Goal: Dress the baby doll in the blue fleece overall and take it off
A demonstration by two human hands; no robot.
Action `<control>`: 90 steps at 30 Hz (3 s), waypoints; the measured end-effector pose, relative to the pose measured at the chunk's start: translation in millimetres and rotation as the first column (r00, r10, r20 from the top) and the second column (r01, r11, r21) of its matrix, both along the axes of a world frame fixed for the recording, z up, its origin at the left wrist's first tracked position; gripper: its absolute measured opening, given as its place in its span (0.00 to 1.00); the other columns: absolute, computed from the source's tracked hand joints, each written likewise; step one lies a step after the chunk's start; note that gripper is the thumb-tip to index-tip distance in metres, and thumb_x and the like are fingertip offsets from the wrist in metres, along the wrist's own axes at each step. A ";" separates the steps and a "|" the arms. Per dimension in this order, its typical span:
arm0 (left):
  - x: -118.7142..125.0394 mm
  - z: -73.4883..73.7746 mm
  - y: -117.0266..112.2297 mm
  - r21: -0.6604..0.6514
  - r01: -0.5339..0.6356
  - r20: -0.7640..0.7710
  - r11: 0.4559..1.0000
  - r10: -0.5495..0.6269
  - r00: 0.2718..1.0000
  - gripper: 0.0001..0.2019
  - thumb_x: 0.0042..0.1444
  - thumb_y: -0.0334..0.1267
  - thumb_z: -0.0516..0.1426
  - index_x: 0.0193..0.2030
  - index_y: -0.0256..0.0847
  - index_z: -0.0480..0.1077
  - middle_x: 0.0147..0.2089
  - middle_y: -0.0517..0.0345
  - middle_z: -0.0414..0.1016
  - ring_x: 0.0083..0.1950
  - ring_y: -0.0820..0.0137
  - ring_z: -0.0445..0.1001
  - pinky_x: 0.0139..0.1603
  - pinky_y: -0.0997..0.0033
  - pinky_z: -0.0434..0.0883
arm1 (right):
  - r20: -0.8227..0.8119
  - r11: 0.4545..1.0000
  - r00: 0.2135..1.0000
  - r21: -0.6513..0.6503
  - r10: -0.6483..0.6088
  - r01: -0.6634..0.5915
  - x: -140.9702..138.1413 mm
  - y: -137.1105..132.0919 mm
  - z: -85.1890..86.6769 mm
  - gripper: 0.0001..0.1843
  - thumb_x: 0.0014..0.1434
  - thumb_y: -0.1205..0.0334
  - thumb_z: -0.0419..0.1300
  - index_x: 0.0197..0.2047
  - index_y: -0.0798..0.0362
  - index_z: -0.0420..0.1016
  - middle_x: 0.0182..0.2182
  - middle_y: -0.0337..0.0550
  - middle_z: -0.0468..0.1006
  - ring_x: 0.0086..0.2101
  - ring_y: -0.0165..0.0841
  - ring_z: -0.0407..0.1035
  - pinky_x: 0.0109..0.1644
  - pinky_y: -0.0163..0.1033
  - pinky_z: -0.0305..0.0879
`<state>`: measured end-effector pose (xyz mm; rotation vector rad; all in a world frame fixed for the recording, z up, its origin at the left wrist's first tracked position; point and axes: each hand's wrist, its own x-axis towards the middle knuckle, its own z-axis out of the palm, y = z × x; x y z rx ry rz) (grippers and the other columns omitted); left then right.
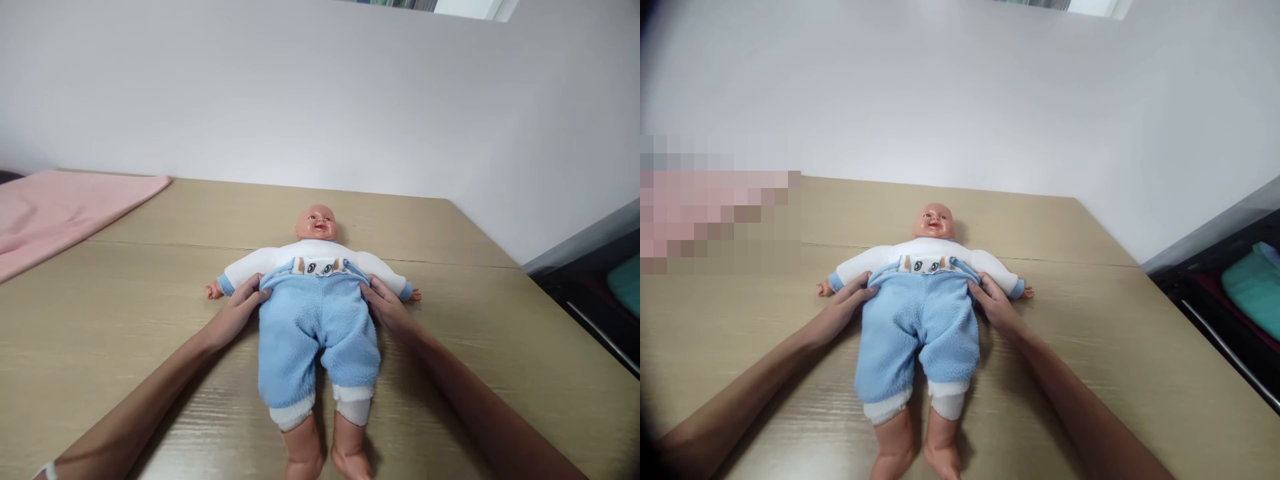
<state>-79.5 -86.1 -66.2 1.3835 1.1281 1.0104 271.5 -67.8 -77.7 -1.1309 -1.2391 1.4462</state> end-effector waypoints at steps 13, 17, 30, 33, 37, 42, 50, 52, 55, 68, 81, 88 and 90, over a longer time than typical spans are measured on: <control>11.5 -0.7 3.6 -0.131 0.018 0.363 0.991 0.031 0.931 0.17 0.68 0.52 0.67 0.55 0.45 0.79 0.51 0.55 0.81 0.53 0.59 0.75 0.56 0.65 0.70 | -0.202 0.999 0.979 -0.041 -0.013 0.005 -26.0 -11.3 22.8 0.22 0.64 0.45 0.69 0.58 0.45 0.82 0.55 0.49 0.87 0.61 0.52 0.77 0.65 0.54 0.73; 9.1 6.7 5.2 -0.130 0.072 0.381 0.989 -0.017 0.925 0.18 0.68 0.56 0.65 0.51 0.43 0.80 0.46 0.55 0.77 0.52 0.59 0.73 0.54 0.65 0.69 | -0.147 0.998 0.989 0.057 0.008 0.001 -20.8 -10.3 17.5 0.17 0.63 0.49 0.67 0.51 0.46 0.82 0.51 0.46 0.86 0.55 0.50 0.77 0.67 0.53 0.70; 9.5 48.1 21.3 -0.023 0.149 0.064 0.989 -0.147 0.987 0.21 0.68 0.61 0.66 0.49 0.45 0.75 0.45 0.59 0.71 0.47 0.64 0.69 0.49 0.67 0.67 | 0.323 0.918 0.945 0.387 -0.046 -0.088 -30.4 12.4 54.2 0.16 0.72 0.42 0.63 0.50 0.46 0.76 0.46 0.42 0.79 0.49 0.43 0.72 0.59 0.46 0.67; 14.0 41.5 23.5 0.047 0.049 -0.016 0.998 -0.048 0.999 0.22 0.71 0.64 0.61 0.48 0.45 0.72 0.42 0.61 0.69 0.44 0.65 0.67 0.47 0.68 0.66 | 0.314 0.930 0.948 0.361 -0.055 -0.066 -30.4 21.9 42.5 0.20 0.71 0.38 0.64 0.50 0.46 0.76 0.45 0.41 0.81 0.48 0.42 0.73 0.55 0.44 0.70; 17.7 25.2 23.4 0.185 -0.054 -0.149 0.981 0.082 0.985 0.21 0.74 0.62 0.58 0.47 0.45 0.72 0.41 0.62 0.70 0.44 0.65 0.67 0.48 0.66 0.65 | 0.379 0.941 0.917 0.337 -0.122 -0.014 -26.4 23.3 25.5 0.22 0.68 0.36 0.68 0.42 0.47 0.76 0.39 0.40 0.79 0.44 0.42 0.72 0.52 0.45 0.68; 16.7 9.5 19.2 0.162 -0.048 -0.162 0.986 0.075 0.984 0.22 0.74 0.62 0.58 0.48 0.44 0.74 0.42 0.61 0.73 0.44 0.63 0.70 0.48 0.65 0.65 | 0.277 0.966 0.958 0.257 -0.070 -0.004 -21.3 11.7 25.9 0.21 0.67 0.39 0.68 0.34 0.47 0.75 0.33 0.38 0.73 0.39 0.40 0.67 0.50 0.45 0.64; 21.9 17.1 18.6 0.119 -0.069 0.142 0.990 0.052 0.989 0.18 0.70 0.58 0.65 0.51 0.46 0.76 0.48 0.59 0.76 0.48 0.64 0.71 0.51 0.70 0.67 | 0.050 0.957 0.986 0.254 -0.160 0.142 -31.0 15.6 16.0 0.19 0.69 0.38 0.65 0.44 0.42 0.67 0.39 0.35 0.71 0.40 0.37 0.67 0.49 0.40 0.68; 22.4 15.7 19.9 0.106 -0.096 0.149 0.990 0.080 0.986 0.18 0.71 0.59 0.64 0.51 0.46 0.76 0.47 0.61 0.75 0.47 0.65 0.70 0.50 0.70 0.67 | 0.099 0.950 0.980 0.280 -0.174 0.141 -31.6 19.9 11.5 0.19 0.69 0.38 0.64 0.47 0.42 0.69 0.41 0.36 0.74 0.42 0.38 0.69 0.51 0.41 0.69; 18.3 9.8 19.4 0.087 -0.095 0.035 0.992 0.092 0.995 0.17 0.73 0.58 0.60 0.50 0.46 0.75 0.49 0.59 0.77 0.52 0.61 0.72 0.56 0.66 0.67 | 0.210 0.946 0.963 0.308 -0.171 0.101 -27.2 20.2 9.1 0.18 0.69 0.39 0.65 0.44 0.45 0.72 0.39 0.38 0.76 0.43 0.41 0.70 0.53 0.43 0.68; 21.3 3.1 5.6 -0.045 -0.290 0.025 0.956 0.291 0.956 0.18 0.64 0.60 0.65 0.39 0.48 0.76 0.43 0.56 0.76 0.52 0.53 0.72 0.57 0.58 0.71 | 0.066 0.979 0.980 0.089 -0.189 0.182 -26.3 -1.2 6.7 0.21 0.66 0.36 0.69 0.48 0.43 0.77 0.45 0.42 0.85 0.50 0.47 0.77 0.61 0.50 0.74; 12.0 -0.4 13.7 -0.045 -0.111 0.177 0.993 0.117 0.977 0.18 0.70 0.59 0.63 0.46 0.46 0.75 0.47 0.59 0.76 0.49 0.62 0.71 0.55 0.67 0.68 | -0.109 0.991 0.985 -0.020 -0.131 0.130 -23.2 8.7 10.6 0.21 0.61 0.40 0.72 0.47 0.44 0.75 0.44 0.42 0.86 0.48 0.48 0.80 0.57 0.50 0.77; 12.4 3.6 14.5 0.006 -0.176 0.139 0.984 0.174 0.975 0.21 0.71 0.61 0.63 0.41 0.45 0.72 0.39 0.63 0.68 0.42 0.65 0.65 0.47 0.69 0.64 | 0.072 0.964 0.972 0.168 -0.221 0.207 -21.8 8.5 8.1 0.22 0.60 0.39 0.74 0.45 0.44 0.76 0.39 0.40 0.81 0.47 0.45 0.75 0.58 0.48 0.71; 15.6 5.0 14.3 0.065 -0.213 0.099 0.975 0.206 0.974 0.21 0.71 0.62 0.62 0.43 0.45 0.73 0.41 0.61 0.71 0.45 0.64 0.67 0.50 0.69 0.65 | 0.111 0.930 0.946 0.248 -0.305 0.271 -26.3 3.0 12.8 0.20 0.64 0.42 0.71 0.52 0.44 0.75 0.45 0.45 0.82 0.52 0.47 0.76 0.63 0.51 0.69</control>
